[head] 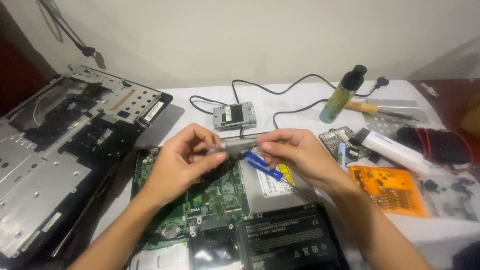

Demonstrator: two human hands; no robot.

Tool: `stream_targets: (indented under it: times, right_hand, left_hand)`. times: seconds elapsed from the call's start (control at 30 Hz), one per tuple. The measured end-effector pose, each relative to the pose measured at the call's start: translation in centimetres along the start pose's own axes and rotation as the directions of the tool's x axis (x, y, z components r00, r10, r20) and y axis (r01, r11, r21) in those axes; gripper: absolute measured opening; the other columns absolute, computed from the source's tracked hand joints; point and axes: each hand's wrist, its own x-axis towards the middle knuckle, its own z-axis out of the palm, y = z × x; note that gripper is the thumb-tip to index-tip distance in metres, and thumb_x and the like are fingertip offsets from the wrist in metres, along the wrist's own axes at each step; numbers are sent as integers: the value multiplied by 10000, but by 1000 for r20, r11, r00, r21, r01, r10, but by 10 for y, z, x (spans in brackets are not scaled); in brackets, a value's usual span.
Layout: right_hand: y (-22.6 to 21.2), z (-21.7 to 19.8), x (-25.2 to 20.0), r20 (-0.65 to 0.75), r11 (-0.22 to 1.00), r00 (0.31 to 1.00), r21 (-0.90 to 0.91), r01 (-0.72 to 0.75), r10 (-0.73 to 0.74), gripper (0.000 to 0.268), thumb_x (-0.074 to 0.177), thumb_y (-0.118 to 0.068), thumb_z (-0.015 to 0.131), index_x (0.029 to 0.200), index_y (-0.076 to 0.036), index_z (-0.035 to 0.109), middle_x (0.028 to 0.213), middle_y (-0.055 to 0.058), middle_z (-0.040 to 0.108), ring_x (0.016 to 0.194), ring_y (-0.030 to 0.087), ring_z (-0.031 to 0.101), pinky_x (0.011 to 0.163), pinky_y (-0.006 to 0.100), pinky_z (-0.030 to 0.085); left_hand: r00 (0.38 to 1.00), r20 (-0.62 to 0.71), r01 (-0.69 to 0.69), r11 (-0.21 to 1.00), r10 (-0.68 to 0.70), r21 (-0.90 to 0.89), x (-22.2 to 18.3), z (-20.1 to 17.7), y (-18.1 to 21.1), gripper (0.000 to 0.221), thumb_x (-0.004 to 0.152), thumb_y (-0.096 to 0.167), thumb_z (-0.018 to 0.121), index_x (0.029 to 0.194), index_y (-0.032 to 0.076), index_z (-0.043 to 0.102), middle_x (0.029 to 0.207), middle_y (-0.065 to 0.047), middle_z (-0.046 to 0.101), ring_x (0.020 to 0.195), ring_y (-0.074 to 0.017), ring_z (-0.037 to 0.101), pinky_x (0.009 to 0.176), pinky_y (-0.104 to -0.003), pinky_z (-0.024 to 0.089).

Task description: The person is repairing a laptop by preparing a heatsink with a thermal pad and installing it onto the motherboard, followed by using a screwdriver to secure components.

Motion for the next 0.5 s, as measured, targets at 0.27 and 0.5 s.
stream_targets:
  times: [0.27,0.5]
  right_hand:
    - [24,-10,5,2,988,1000,153,8,-9,294,910,-36,684,1149,137,688,813,189,719,718,220,714,652,324,624]
    - [37,-15,6,23,966,1000,258,-11,5,256,912,-19,670,1141,95,688,844,188,719,736,234,722,669,334,626]
  left_hand:
    - [911,5,-389,859,412,333,-7,11,33,190,681,-180,751,715,-3,691,914,-147,798,863,-276,785,700,-349,666]
    - [889,4,-421,816,457,397,-7,13,38,179,730,-190,708,695,-15,687,928,-148,810,895,-318,788,741,-392,652]
